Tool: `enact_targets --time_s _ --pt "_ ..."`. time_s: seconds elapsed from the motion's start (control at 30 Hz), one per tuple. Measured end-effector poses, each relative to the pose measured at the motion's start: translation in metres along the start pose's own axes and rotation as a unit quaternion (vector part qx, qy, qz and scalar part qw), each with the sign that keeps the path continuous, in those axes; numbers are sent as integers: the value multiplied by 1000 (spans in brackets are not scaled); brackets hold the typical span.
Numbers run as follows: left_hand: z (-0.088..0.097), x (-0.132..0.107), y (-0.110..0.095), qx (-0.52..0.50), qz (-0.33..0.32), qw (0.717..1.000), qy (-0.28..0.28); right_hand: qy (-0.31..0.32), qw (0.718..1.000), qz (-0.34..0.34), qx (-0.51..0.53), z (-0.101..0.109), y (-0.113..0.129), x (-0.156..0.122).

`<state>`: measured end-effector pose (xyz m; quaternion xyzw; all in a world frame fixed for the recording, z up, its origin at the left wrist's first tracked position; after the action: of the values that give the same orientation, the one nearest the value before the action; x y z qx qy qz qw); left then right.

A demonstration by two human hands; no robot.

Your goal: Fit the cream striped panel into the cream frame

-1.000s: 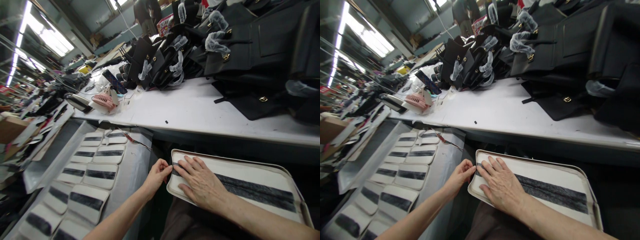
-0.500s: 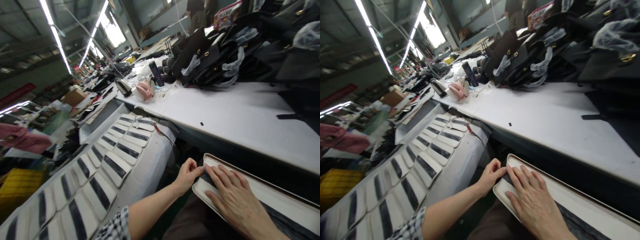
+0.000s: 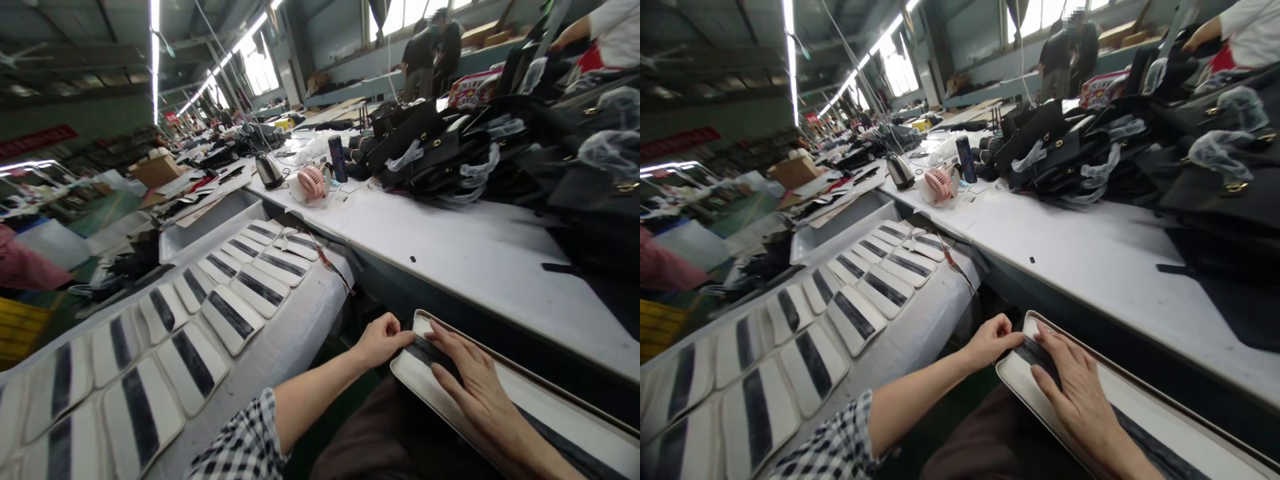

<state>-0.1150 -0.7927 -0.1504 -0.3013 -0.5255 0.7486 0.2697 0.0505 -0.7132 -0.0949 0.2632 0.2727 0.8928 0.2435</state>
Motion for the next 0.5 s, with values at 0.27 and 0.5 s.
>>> enact_targets --time_s 0.27,0.5 --pt "8 6 -15 98 -33 994 39 -85 843 -274 455 17 -36 7" --pt "10 14 -52 263 -243 931 65 -244 716 -294 584 99 -29 -1"
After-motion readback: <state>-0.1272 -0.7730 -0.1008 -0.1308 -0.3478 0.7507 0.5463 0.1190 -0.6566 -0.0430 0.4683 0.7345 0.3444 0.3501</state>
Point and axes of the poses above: each hand's wrist, its own x-axis towards the middle knuckle, its own z-axis out of the back of the hand, y = z × x, the point moved 5 cm from there along x, towards the middle knuckle, and after that the axes turned 14 degrees about -y, right-handed, at the moved point
